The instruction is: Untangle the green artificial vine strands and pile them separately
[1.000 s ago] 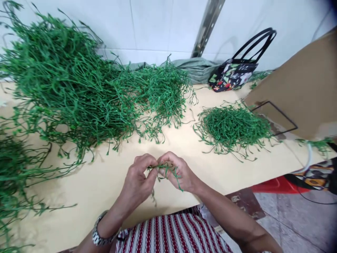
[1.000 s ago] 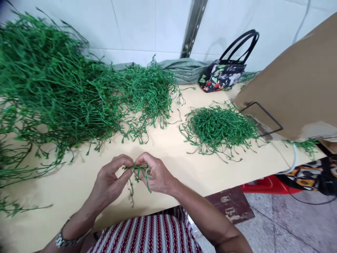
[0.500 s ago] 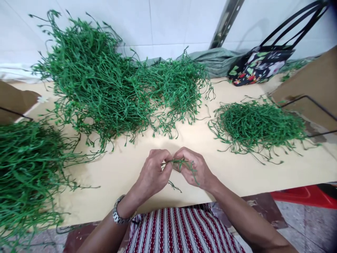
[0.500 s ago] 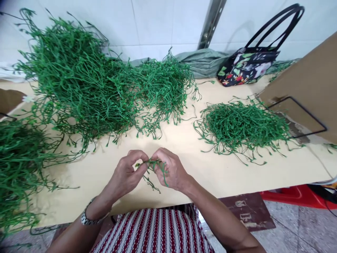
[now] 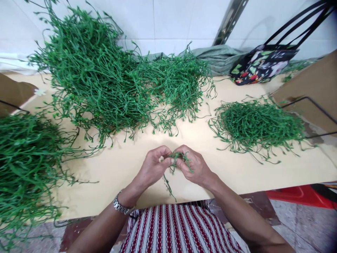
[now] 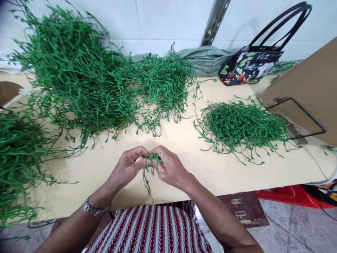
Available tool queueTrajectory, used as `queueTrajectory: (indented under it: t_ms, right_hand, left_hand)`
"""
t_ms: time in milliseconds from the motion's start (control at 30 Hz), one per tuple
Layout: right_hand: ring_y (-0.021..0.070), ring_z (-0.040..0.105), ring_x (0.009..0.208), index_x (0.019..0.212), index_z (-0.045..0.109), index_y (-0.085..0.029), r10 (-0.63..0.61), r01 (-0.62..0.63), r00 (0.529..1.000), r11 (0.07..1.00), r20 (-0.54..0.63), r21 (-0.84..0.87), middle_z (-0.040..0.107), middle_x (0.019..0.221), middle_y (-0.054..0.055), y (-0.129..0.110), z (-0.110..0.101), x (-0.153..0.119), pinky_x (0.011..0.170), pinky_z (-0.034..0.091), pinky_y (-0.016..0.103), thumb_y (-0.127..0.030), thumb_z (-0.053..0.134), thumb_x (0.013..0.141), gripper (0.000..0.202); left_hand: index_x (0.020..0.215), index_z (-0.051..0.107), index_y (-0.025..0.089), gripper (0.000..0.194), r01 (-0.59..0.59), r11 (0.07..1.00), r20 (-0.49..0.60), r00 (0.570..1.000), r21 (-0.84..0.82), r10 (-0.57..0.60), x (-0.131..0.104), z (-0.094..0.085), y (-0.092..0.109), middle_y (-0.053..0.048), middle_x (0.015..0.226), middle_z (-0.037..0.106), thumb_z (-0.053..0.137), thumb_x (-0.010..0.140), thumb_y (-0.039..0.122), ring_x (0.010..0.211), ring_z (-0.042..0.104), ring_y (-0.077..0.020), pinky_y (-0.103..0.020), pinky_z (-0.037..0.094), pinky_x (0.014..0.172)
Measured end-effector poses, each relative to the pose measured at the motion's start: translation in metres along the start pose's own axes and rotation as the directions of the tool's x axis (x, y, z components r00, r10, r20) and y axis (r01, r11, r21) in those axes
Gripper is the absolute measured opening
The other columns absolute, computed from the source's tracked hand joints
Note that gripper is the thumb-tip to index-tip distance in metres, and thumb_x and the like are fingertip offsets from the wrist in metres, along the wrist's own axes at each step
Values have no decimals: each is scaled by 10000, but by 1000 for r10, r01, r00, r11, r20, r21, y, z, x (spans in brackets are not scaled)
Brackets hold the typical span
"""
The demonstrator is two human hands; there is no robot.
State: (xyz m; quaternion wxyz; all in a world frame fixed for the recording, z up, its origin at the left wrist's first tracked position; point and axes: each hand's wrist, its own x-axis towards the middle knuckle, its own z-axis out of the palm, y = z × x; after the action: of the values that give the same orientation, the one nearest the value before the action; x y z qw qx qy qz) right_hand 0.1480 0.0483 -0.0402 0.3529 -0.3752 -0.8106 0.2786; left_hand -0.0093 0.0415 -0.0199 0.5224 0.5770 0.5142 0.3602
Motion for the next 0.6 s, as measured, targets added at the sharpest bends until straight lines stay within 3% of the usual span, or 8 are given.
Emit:
queueTrajectory:
  t_ms: [200, 400, 467, 600]
  right_hand:
    - [174, 489, 718, 892, 446, -181, -123, 125, 992, 982, 24, -144, 525, 755, 49, -4, -5, 4, 659, 419, 300, -79, 390, 786, 158]
    - [167, 451, 665, 803, 468, -164, -53, 112, 982, 939, 183, -326, 521, 707, 54, -14, -10, 3, 615, 391, 287, -61, 378, 777, 139]
    - [149, 430, 607, 726, 461, -177, -52, 135, 967, 936, 251, -325, 507, 643, 29, -15, -14, 3, 575, 372, 270, -52, 387, 751, 148]
    - [113, 437, 562, 581, 411, -191, -167, 249, 879, 959, 446, -131, 514, 570, -21, -16, -24, 5, 564, 375, 231, -23, 436, 649, 183]
  left_hand:
    - [630, 544, 148, 120, -54, 951, 41, 998, 303, 44, 1, -8, 0, 38, 556, 495, 493, 739, 149, 561, 447, -97, -221, 355, 569]
    - [533, 442, 159, 215, -240, 815, 157, 970, 528, 184, 1, -11, 6, 54, 491, 423, 431, 729, 68, 515, 415, -93, -252, 329, 631]
    - [548, 428, 164, 223, -328, 776, 276, 939, 539, 205, 1, -15, 12, 46, 507, 422, 403, 740, 53, 533, 420, -102, -261, 328, 649]
    - [571, 461, 176, 256, -510, 744, 548, 804, 431, 233, -8, -25, 23, 24, 547, 465, 364, 781, 65, 577, 463, -118, -262, 362, 704]
